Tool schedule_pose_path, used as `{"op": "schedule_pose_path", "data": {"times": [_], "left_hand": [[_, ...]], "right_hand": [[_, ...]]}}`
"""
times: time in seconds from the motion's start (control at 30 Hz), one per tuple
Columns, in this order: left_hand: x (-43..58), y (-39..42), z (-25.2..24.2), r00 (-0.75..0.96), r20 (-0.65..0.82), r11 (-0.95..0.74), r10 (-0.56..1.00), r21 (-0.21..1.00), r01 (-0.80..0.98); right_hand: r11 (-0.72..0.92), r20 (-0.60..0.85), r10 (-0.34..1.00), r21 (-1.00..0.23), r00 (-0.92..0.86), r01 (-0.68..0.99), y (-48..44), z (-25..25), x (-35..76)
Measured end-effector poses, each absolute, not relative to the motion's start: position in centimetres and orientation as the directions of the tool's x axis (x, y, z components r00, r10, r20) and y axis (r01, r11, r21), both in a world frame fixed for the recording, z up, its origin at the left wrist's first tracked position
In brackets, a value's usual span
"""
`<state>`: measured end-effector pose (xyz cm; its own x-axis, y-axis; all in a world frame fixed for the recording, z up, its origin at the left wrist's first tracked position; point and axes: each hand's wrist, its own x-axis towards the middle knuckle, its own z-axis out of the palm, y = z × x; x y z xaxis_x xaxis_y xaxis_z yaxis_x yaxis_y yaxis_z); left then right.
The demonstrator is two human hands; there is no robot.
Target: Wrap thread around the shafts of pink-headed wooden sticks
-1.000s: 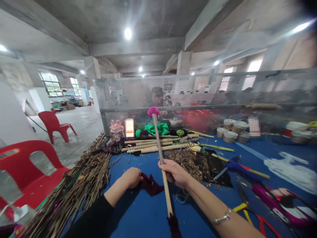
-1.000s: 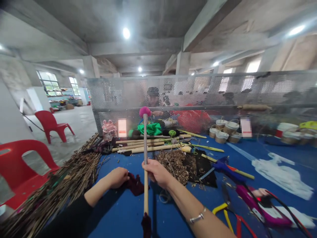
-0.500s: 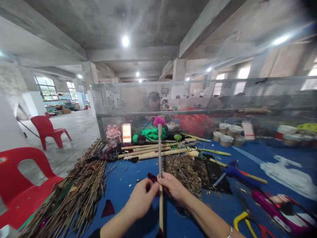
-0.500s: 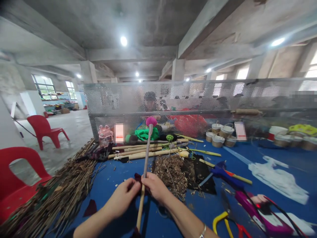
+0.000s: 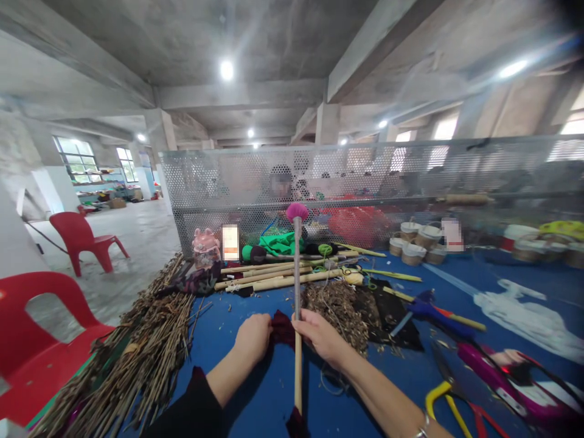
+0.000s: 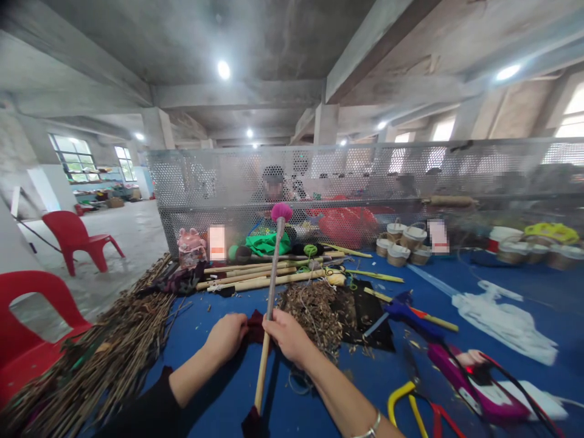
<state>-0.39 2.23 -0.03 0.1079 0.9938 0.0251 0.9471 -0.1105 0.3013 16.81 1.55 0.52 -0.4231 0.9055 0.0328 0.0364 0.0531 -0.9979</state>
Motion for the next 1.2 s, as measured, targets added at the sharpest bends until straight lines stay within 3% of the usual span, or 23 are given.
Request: {"op": "schedule_pose_path", "data": {"times": [0.1, 0.2, 0.27, 0.33, 0.4, 0.5, 0.6, 0.73, 0.83, 0.9, 1.03, 1.1, 1.2], "left_hand": [[-0.9, 2.3, 0.9, -0.017, 0.125, -0.023, 0.992, 0.310, 0.951], [-0.8, 0.5, 1.5, -0.047, 0.257, -0.100, 0.965, 0.528, 0.843], [-0.1, -1.1, 1.2, 0.079, 0.170, -0.180, 0.982, 0.740, 0.648], [0.8, -2.3, 0.3, 0.199, -0.032, -0.058, 0.979, 0.901, 0.429], [1.6, -2.9, -0.5, 0.265, -0.165, 0.098, 0.950, 0.964, 0.247], [1.8, -3.0, -0.7, 0.327, -0.168, 0.157, 0.930, 0.986, 0.058], [1.3, -3.4, 0.3, 0.438, -0.152, 0.204, 0.886, 0.976, -0.074], [0.4, -4.3, 1.6, 0.581, -0.158, 0.305, 0.798, 0.938, -0.164], [0.4, -4.6, 1.6, 0.644, -0.167, 0.369, 0.746, 0.910, -0.191], [0.8, -4.6, 1.3, 0.589, -0.202, 0.392, 0.783, 0.895, -0.213], [2.3, -4.5, 0.4, 0.275, -0.199, 0.269, 0.941, 0.932, -0.243], [2.8, -4.6, 0.2, 0.171, -0.141, 0.184, 0.975, 0.944, -0.274], [3.1, -4.9, 0.3, 0.159, -0.091, 0.143, 0.983, 0.924, -0.355]], "right_hand": [[0.007, 0.005, 0.902, -1.000, -0.431, 0.001, 1.2, 0.4, 16.5], [-0.016, 0.001, 0.889, -0.999, -0.459, -0.033, 1.2, -0.1, 16.3], [-0.002, 0.015, 0.893, -0.999, -0.451, -0.038, 1.2, -0.4, 16.1], [0.024, 0.027, 0.910, -1.000, -0.414, -0.012, 1.1, -0.6, 15.8], [0.058, 0.051, 0.924, -0.998, -0.379, 0.006, 1.1, -0.6, 15.6], [0.072, 0.089, 0.905, -0.996, -0.417, -0.056, 1.0, -0.2, 15.7], [-0.069, 0.028, 0.818, -0.987, -0.574, -0.148, 1.0, 0.4, 16.5], [-0.198, 0.003, 0.712, -0.958, -0.703, -0.206, 0.9, 0.9, 17.1], [-0.180, 0.025, 0.747, -0.954, -0.664, -0.239, 0.6, 0.8, 16.7], [-0.135, 0.030, 0.813, -0.962, -0.582, -0.237, 0.6, 0.8, 16.3], [-0.013, 0.054, 0.884, -0.990, -0.463, -0.142, 0.9, 0.7, 15.8], [0.021, 0.082, 0.885, -0.990, -0.459, -0.136, 1.0, 0.8, 15.9], [-0.001, 0.094, 0.841, -0.984, -0.533, -0.176, 0.8, 1.2, 16.2]]}}
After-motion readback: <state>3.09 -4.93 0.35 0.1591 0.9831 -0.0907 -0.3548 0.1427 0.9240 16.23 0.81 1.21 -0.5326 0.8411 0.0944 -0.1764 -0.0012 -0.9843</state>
